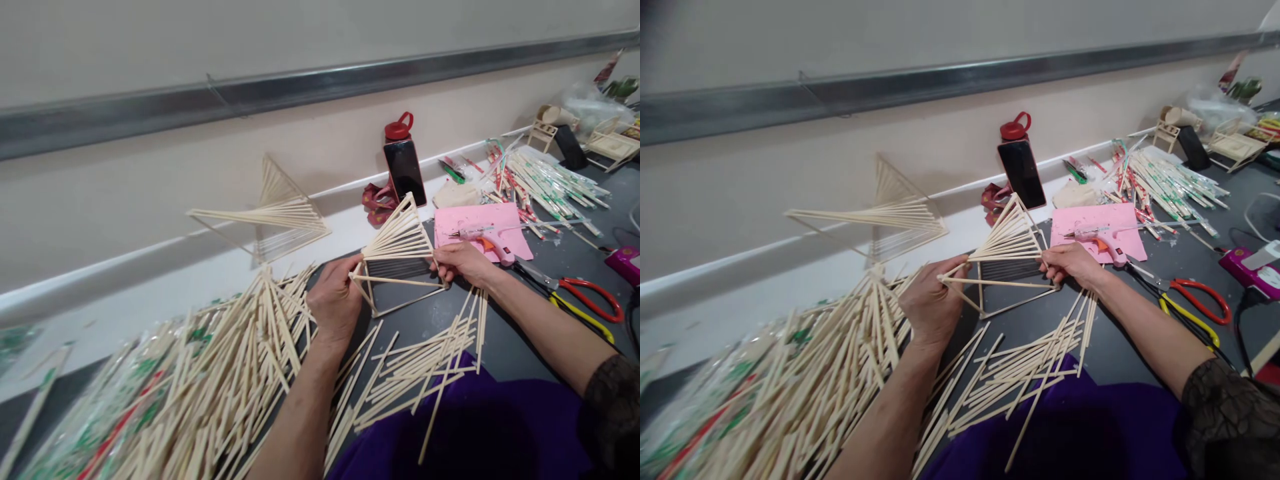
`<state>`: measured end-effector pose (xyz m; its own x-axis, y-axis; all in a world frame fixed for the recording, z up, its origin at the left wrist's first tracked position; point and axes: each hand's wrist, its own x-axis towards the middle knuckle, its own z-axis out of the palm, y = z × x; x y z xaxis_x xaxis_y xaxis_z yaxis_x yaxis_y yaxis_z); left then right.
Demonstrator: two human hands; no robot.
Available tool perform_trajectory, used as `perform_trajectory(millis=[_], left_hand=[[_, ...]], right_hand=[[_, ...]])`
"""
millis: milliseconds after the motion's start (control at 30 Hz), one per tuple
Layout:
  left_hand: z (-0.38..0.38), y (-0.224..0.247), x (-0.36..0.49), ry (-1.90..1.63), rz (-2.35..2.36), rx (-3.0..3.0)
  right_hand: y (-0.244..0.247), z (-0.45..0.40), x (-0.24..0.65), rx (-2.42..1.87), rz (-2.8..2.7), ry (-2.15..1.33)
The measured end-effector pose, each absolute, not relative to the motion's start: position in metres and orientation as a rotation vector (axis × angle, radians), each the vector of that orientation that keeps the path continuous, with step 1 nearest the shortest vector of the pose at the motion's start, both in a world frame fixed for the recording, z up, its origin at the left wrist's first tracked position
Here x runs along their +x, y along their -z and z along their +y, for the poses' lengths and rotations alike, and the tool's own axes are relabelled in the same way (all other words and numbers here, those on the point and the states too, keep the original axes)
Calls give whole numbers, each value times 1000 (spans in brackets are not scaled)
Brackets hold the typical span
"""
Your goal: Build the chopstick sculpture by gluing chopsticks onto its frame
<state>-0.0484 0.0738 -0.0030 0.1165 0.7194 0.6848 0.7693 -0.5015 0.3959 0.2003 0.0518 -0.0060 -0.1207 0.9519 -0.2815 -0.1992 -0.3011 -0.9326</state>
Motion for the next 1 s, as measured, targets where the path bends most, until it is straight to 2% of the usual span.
perform_trajectory(millis=[1000], left_hand=[[66,3,-50,1357,-1527,-2255]], right_hand=[[12,49,194,-1248,-904,-1577]])
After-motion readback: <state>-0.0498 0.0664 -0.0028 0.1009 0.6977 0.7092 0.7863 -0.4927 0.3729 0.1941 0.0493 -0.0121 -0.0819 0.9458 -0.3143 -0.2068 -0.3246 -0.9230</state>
